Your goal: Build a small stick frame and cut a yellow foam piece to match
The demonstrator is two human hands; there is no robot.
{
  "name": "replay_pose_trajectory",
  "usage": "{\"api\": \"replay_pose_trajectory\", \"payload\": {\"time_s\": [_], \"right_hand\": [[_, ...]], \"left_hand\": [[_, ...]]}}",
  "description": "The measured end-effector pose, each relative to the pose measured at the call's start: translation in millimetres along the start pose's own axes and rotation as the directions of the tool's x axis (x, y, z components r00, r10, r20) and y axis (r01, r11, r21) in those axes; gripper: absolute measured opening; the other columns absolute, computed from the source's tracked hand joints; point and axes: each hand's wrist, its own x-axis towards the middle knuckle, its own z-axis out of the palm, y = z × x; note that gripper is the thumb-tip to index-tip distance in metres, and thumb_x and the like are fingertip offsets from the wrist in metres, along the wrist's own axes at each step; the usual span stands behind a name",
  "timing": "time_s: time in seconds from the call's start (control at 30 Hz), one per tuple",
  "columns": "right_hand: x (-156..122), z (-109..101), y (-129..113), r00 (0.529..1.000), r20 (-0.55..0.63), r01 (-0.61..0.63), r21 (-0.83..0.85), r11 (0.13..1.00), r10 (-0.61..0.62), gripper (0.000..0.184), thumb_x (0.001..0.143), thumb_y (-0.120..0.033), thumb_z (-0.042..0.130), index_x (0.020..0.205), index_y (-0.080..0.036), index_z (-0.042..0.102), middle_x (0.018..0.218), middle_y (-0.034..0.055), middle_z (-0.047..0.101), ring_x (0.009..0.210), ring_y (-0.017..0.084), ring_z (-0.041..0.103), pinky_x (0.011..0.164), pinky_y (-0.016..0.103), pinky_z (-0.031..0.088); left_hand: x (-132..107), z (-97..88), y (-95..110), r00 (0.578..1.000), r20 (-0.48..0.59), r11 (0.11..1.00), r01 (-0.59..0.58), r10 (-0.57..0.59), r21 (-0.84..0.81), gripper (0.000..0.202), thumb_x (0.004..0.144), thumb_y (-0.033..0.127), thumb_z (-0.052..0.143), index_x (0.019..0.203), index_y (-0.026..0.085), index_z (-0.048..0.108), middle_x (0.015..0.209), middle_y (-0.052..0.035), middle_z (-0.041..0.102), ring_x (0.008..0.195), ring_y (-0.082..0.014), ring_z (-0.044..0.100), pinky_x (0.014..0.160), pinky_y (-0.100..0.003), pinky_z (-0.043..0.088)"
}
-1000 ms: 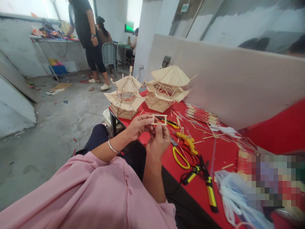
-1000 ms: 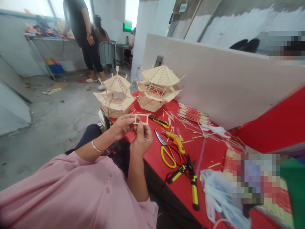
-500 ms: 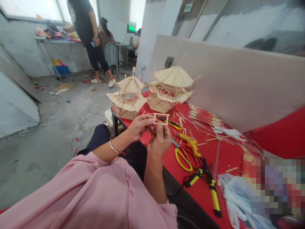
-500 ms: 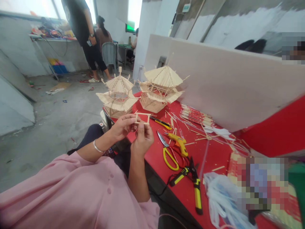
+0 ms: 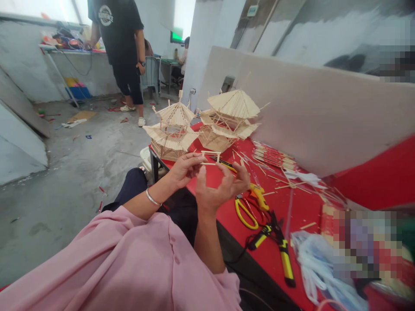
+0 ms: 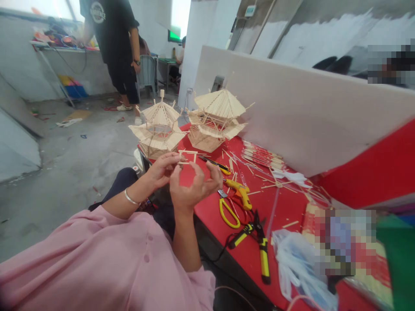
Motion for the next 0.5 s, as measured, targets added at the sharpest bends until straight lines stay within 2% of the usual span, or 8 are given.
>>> {"api": "replay_pose_trajectory", "payload": {"time_s": [0.1, 0.2, 0.33, 0.5], "right_hand": [[4, 5, -4, 0.993, 0.015, 0.121, -0.119, 0.985, -0.12, 0.033, 0.076, -0.041, 0.073, 0.101, -0.021, 0.065, 0.132, 0.0178, 0.05, 0.135, 0.037, 0.04, 0.106, 0.063, 0.038], [5, 12, -6, 0.993, 0.001, 0.12, -0.182, 0.976, -0.122, 0.035, 0.079, -0.044, 0.069, 0.103, -0.02, 0.063, 0.134, 0.0191, 0.05, 0.134, 0.037, 0.042, 0.108, 0.066, 0.035], [7, 17, -4, 0.99, -0.015, 0.132, -0.269, 0.954, -0.142, 0.034, 0.079, -0.048, 0.067, 0.098, -0.02, 0.062, 0.134, 0.0184, 0.049, 0.136, 0.038, 0.04, 0.106, 0.066, 0.038], [9, 21, 0, 0.985, -0.009, 0.163, -0.308, 0.937, -0.174, 0.032, 0.08, -0.049, 0.067, 0.092, -0.021, 0.061, 0.132, 0.0184, 0.051, 0.134, 0.038, 0.042, 0.106, 0.065, 0.037]], "left_hand": [[1, -0.8, -1, 1.0, 0.009, 0.999, 0.019, -0.018, -0.034, 0.034, 0.055, 0.025, 0.089, 0.075, 0.013, 0.064, 0.068, 0.002, 0.068, 0.052, -0.0051, 0.059, 0.051, -0.016, 0.046], [2, -2.7, -2, 0.999, 0.028, 0.997, 0.043, -0.041, -0.067, 0.028, 0.06, 0.02, 0.085, 0.075, 0.012, 0.063, 0.07, 0.0006, 0.069, 0.051, -0.0053, 0.059, 0.052, -0.016, 0.047], [4, -7.8, -1, 0.998, 0.036, 0.99, 0.059, -0.054, -0.131, 0.019, 0.064, 0.013, 0.08, 0.076, 0.01, 0.066, 0.071, -0.0012, 0.071, 0.056, -0.0063, 0.063, 0.057, -0.015, 0.051], [10, -14.9, -4, 0.995, 0.059, 0.966, 0.093, -0.081, -0.242, 0.011, 0.069, 0.007, 0.075, 0.076, 0.01, 0.066, 0.067, 0.0003, 0.068, 0.058, -0.0076, 0.065, 0.057, -0.014, 0.052]]}}
